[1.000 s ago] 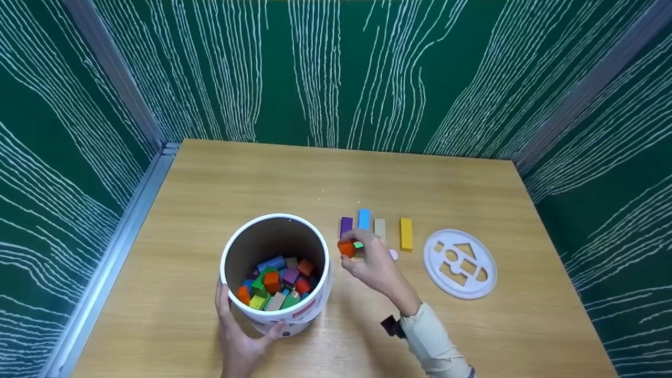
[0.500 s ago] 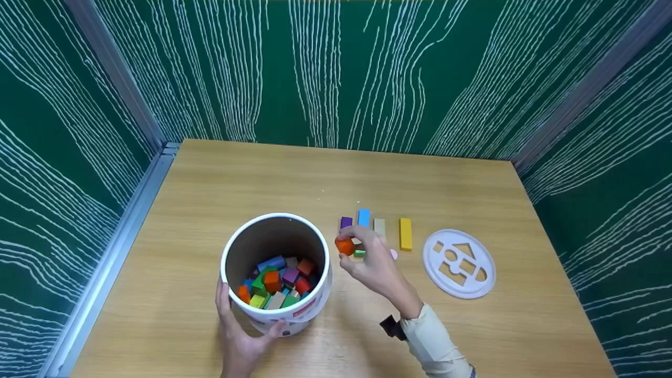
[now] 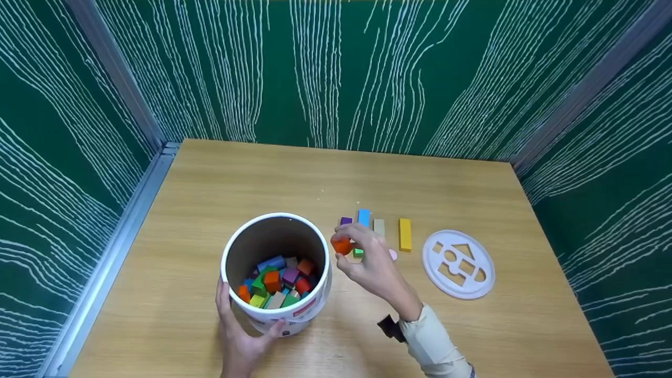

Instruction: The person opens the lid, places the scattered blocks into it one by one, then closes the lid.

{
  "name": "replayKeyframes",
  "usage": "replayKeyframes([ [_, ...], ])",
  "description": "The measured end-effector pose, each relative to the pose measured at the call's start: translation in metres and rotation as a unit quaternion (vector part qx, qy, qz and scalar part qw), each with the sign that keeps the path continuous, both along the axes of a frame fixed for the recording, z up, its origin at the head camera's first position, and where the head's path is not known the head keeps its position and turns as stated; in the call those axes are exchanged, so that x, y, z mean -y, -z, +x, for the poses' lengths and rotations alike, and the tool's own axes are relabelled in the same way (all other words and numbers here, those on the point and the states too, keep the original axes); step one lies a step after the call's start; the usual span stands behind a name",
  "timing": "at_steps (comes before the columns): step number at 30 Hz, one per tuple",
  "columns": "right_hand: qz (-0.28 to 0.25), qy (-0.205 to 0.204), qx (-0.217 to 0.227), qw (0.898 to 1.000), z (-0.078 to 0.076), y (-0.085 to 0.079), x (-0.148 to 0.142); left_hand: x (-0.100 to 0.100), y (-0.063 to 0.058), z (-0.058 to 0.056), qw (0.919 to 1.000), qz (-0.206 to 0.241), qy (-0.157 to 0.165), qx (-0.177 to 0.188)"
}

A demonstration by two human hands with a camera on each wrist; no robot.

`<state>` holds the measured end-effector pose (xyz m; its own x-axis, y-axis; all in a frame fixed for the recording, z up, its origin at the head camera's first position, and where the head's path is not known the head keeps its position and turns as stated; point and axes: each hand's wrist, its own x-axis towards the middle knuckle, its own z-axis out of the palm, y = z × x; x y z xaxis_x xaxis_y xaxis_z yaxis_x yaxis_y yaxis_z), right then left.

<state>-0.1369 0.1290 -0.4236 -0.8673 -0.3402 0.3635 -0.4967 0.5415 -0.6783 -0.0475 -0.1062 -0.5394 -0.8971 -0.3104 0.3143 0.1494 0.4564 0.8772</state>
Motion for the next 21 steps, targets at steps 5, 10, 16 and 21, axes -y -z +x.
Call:
replayKeyframes([
  [5,0.002,-0.006,0.002,1.000,0.004,-0.004,0.003,0.000,0.000,0.000,1.0000,-0.004,0.000,-0.008],
  [10,0.008,-0.006,-0.003,1.000,0.007,-0.008,0.007,0.001,-0.001,0.000,1.0000,-0.001,0.003,-0.006],
  [16,0.004,-0.023,-0.021,1.000,0.007,-0.013,0.010,0.001,-0.002,0.001,1.0000,-0.001,0.003,-0.001],
  [21,0.000,-0.034,-0.028,0.999,0.008,-0.014,0.012,0.001,-0.002,0.001,1.0000,-0.002,0.002,0.004],
])
